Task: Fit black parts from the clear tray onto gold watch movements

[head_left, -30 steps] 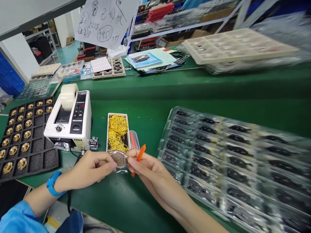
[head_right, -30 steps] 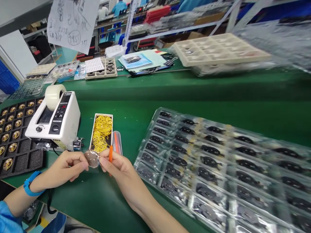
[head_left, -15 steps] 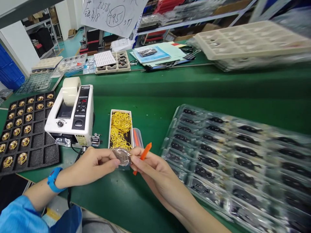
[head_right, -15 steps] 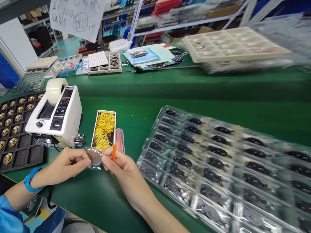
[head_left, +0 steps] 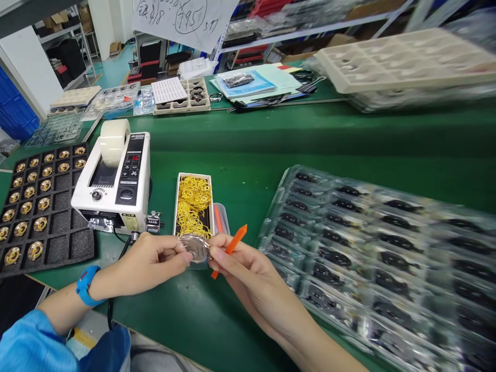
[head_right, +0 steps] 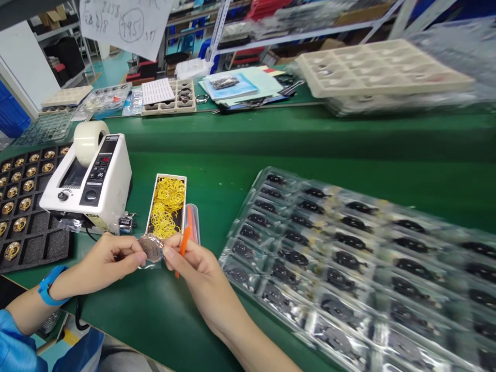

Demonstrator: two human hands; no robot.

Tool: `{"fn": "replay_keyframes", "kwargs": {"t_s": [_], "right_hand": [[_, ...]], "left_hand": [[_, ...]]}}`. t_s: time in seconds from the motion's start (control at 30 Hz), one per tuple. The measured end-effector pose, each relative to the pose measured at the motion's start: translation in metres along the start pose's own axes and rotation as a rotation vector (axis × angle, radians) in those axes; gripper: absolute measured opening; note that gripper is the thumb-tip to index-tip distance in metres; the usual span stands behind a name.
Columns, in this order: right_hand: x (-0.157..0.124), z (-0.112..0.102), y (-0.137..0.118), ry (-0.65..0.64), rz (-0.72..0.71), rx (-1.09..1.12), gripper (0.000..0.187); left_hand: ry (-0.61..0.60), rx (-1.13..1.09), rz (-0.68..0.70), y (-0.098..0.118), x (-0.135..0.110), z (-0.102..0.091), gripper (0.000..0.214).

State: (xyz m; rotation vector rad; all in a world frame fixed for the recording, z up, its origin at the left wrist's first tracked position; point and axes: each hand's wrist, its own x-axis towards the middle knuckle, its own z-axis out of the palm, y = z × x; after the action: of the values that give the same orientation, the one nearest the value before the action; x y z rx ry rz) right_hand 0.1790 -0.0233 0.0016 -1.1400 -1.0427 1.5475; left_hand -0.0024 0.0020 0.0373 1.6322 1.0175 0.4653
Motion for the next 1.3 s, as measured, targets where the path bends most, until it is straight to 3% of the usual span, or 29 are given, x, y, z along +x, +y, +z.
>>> {"fn": "replay_keyframes", "kwargs": {"t_s": [0.4,0.7,0.77,0.87,0.97,1.13,1.3], "right_hand": [[-0.001,0.001,0.005,0.034,-0.077,-0.073,0.048],[0.002,0.001,0.007,0.084,-0.166,-0.109,0.046],[0.003,-0.001,0.007,0.105,-0.136,-0.076,0.048],[0.002,-0.002,0.008,0.113,-0.065,-0.045,0.051],[-0.001,0.0,0.013,0.078,-0.028,0.008,0.049],[-0.006,0.005,0.02,0.011,0.012,0.145,0.043],[-0.01,0.007,0.012,-0.061,0.059,0.17,0.04]], "left_hand": [[0.084,0.056,0.034,-0.004,0.001,0.008,0.029],[0.343,0.43,0.051,-0.005,0.006,0.013,0.036],[0.444,0.488,0.168,-0.006,0.005,0.009,0.035],[0.605,0.501,0.502,-0.008,0.005,0.005,0.025],[0.635,0.523,0.777,-0.012,0.009,0.006,0.015],[0.599,0.491,0.867,-0.024,0.019,0.012,0.016],[0.591,0.492,0.929,-0.029,0.021,0.015,0.018]]}}
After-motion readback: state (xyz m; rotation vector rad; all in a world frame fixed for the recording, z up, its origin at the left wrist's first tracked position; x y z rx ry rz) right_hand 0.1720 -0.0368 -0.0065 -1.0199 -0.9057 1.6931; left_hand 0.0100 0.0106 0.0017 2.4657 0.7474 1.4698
